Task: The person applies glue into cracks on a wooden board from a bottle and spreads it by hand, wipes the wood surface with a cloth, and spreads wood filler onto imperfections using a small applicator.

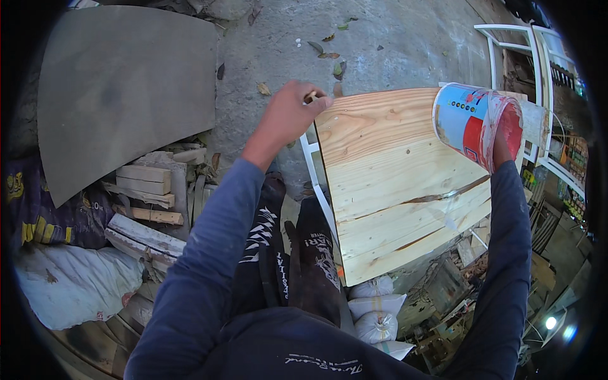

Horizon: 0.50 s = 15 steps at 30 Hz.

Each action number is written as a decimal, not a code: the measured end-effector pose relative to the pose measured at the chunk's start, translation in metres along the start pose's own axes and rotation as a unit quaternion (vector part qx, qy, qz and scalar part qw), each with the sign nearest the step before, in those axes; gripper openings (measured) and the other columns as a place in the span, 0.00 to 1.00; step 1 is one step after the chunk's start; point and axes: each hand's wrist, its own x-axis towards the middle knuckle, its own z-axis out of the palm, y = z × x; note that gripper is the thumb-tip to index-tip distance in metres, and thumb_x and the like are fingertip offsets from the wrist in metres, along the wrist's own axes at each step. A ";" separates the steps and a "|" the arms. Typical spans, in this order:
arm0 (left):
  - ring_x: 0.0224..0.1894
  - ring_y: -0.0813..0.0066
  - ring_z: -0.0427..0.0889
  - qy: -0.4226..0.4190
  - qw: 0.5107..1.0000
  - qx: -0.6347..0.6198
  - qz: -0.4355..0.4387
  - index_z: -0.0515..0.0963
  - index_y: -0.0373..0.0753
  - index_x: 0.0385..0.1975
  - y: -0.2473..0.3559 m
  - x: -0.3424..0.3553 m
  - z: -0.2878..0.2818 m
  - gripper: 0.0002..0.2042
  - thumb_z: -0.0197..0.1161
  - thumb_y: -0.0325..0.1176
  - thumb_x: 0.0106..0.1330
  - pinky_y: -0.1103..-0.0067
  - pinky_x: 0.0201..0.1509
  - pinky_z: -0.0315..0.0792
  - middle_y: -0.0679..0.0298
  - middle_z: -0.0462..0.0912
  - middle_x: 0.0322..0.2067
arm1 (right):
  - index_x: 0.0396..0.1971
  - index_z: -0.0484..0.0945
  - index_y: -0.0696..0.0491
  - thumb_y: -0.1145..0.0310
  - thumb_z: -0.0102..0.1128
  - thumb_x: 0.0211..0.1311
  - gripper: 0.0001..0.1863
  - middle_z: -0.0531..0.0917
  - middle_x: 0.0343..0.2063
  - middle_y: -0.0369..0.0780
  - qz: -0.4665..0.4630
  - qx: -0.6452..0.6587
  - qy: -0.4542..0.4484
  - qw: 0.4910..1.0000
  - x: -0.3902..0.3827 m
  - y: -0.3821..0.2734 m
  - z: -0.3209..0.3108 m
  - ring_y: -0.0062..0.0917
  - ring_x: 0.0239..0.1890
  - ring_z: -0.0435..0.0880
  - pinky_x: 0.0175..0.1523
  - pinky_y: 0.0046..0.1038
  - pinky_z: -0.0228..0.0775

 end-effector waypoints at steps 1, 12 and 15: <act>0.46 0.61 0.84 -0.058 0.997 0.045 -0.005 0.85 0.35 0.48 0.004 0.008 -0.002 0.20 0.69 0.47 0.68 0.70 0.54 0.74 0.54 0.86 0.42 | 0.68 0.70 0.55 0.57 0.52 0.78 0.26 0.80 0.58 0.42 -0.001 0.003 0.001 1.000 -0.001 0.000 0.001 0.31 0.56 0.79 0.61 0.33 0.74; 0.52 0.49 0.82 -0.085 0.965 0.217 0.124 0.82 0.34 0.47 0.009 -0.003 -0.001 0.25 0.79 0.43 0.54 0.61 0.55 0.75 0.51 0.84 0.43 | 0.68 0.70 0.57 0.57 0.53 0.78 0.27 0.79 0.59 0.43 -0.026 0.005 0.009 1.000 -0.011 0.002 0.014 0.32 0.55 0.80 0.60 0.35 0.74; 0.53 0.50 0.82 -0.104 0.966 0.180 0.153 0.80 0.33 0.47 0.013 0.008 0.011 0.26 0.79 0.45 0.55 0.61 0.54 0.74 0.51 0.83 0.45 | 0.60 0.78 0.58 0.58 0.56 0.75 0.23 0.84 0.47 0.42 -0.141 -0.322 0.013 0.936 -0.004 -0.059 -0.023 0.29 0.45 0.82 0.52 0.32 0.75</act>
